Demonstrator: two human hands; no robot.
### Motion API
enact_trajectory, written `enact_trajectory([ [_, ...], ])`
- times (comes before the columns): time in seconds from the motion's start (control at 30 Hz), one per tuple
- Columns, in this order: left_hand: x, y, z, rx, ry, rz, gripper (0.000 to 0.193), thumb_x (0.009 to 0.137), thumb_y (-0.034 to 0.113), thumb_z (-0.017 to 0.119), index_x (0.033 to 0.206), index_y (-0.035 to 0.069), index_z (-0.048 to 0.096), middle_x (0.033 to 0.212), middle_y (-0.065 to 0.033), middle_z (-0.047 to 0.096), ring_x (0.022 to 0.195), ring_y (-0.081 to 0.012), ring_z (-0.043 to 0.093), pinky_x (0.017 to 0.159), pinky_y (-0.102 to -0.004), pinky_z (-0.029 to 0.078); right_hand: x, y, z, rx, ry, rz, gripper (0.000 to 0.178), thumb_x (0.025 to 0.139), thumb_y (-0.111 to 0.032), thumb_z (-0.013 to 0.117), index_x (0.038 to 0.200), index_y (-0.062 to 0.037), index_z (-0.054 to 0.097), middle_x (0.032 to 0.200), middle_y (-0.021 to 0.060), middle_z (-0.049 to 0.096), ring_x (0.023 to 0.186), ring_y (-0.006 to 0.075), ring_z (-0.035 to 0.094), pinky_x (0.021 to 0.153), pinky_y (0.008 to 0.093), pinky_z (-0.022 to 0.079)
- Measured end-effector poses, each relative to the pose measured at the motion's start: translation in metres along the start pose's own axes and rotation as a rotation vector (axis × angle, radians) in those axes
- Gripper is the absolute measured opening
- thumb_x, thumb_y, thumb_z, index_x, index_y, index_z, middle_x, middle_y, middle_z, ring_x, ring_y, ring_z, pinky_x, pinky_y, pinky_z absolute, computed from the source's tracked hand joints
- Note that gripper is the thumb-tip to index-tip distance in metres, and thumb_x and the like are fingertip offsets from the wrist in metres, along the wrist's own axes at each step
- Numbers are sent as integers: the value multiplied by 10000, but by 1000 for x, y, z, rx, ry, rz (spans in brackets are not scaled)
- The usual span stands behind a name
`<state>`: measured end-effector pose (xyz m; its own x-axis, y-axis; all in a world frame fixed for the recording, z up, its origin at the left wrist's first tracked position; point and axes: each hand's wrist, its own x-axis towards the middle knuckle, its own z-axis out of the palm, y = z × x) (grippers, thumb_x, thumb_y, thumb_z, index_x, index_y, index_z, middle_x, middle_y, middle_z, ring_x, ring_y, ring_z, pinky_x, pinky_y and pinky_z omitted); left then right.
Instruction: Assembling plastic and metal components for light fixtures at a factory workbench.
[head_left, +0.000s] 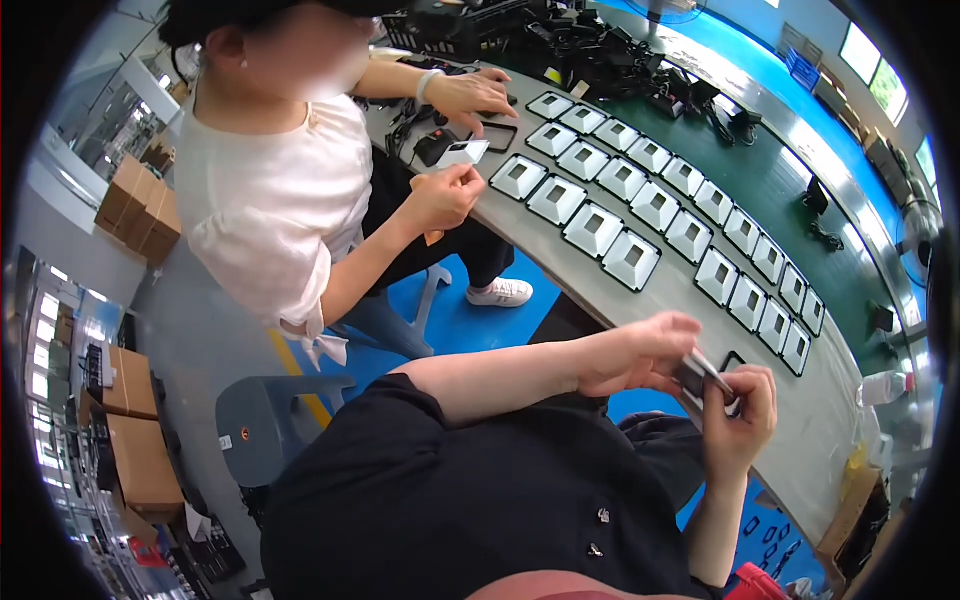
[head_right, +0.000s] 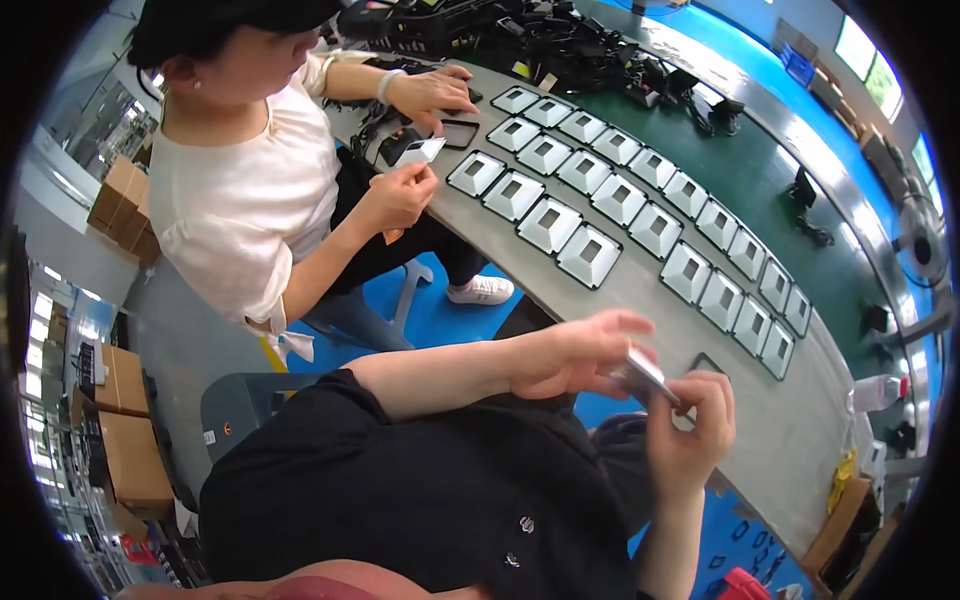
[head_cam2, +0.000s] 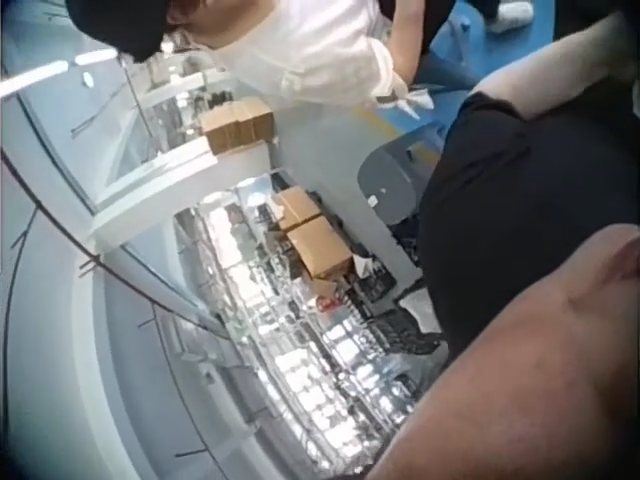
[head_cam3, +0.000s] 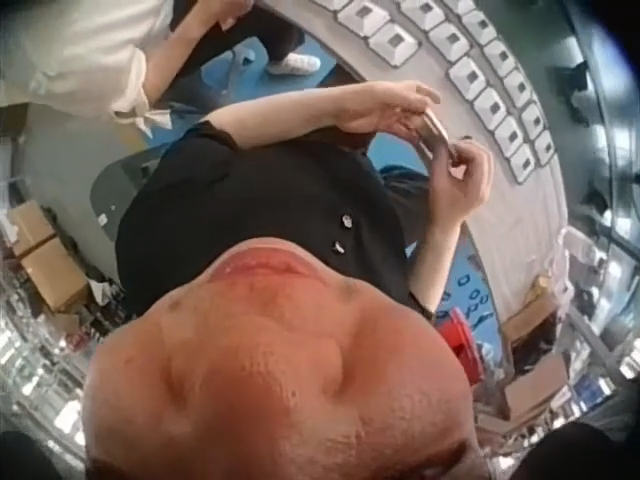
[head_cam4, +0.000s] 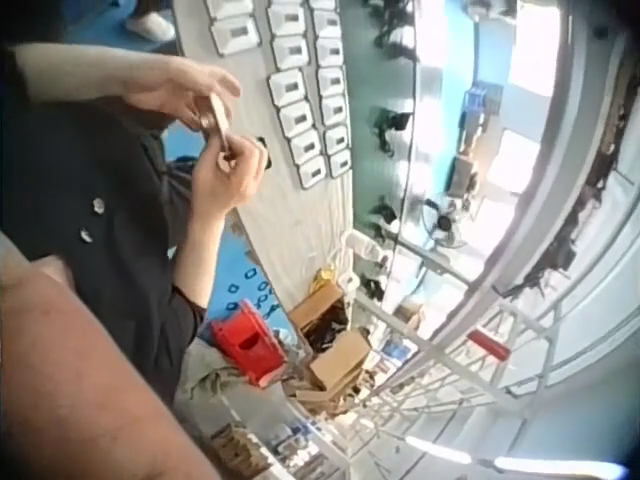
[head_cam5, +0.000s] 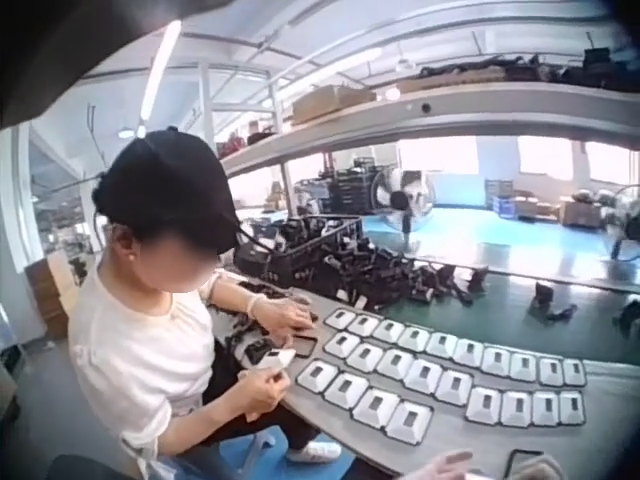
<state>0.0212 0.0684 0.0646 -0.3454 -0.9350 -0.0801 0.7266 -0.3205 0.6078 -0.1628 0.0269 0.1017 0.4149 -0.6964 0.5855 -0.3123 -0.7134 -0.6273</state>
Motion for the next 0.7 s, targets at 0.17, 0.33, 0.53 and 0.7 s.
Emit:
enact_trajectory([
  [0.17, 12, -21, -7, -171, 89, 146, 593, 920, 253, 618, 1399, 148, 285, 1359, -132, 449, 1184, -262, 511, 964, -428, 453, -1, 17, 44, -124, 134, -301, 246, 655, 31, 721, 835, -75, 592, 773, 95, 565, 667, 279, 571, 553, 358, 462],
  [0.33, 0, 2, -17, 161, 141, 244, 789, 849, 184, 704, 1450, 27, 218, 1259, -136, 524, 1069, -188, 568, 908, -331, 477, 10, 10, 32, 155, -179, -238, 629, 563, -95, 825, 1146, -57, 589, 1167, 156, 535, 1055, 330, 532, 861, 392, 465],
  [0.53, 1, 12, 1, 302, -40, -162, 885, 728, 439, 801, 1351, -16, 367, 1174, -115, 565, 1081, -185, 566, 921, -313, 470, -2, 13, 14, 235, -355, -70, 978, 477, -89, 859, 1368, -18, 462, 1337, 157, 469, 1200, 326, 490, 936, 389, 461],
  [0.7, -1, 6, -2, 282, -41, -201, 892, 723, 483, 788, 1335, -28, 389, 1158, -128, 566, 1079, -203, 576, 904, -319, 484, -10, 17, 14, 282, -259, -67, 944, 456, -95, 868, 1333, -53, 522, 1283, 145, 492, 1087, 273, 556, 843, 350, 511],
])
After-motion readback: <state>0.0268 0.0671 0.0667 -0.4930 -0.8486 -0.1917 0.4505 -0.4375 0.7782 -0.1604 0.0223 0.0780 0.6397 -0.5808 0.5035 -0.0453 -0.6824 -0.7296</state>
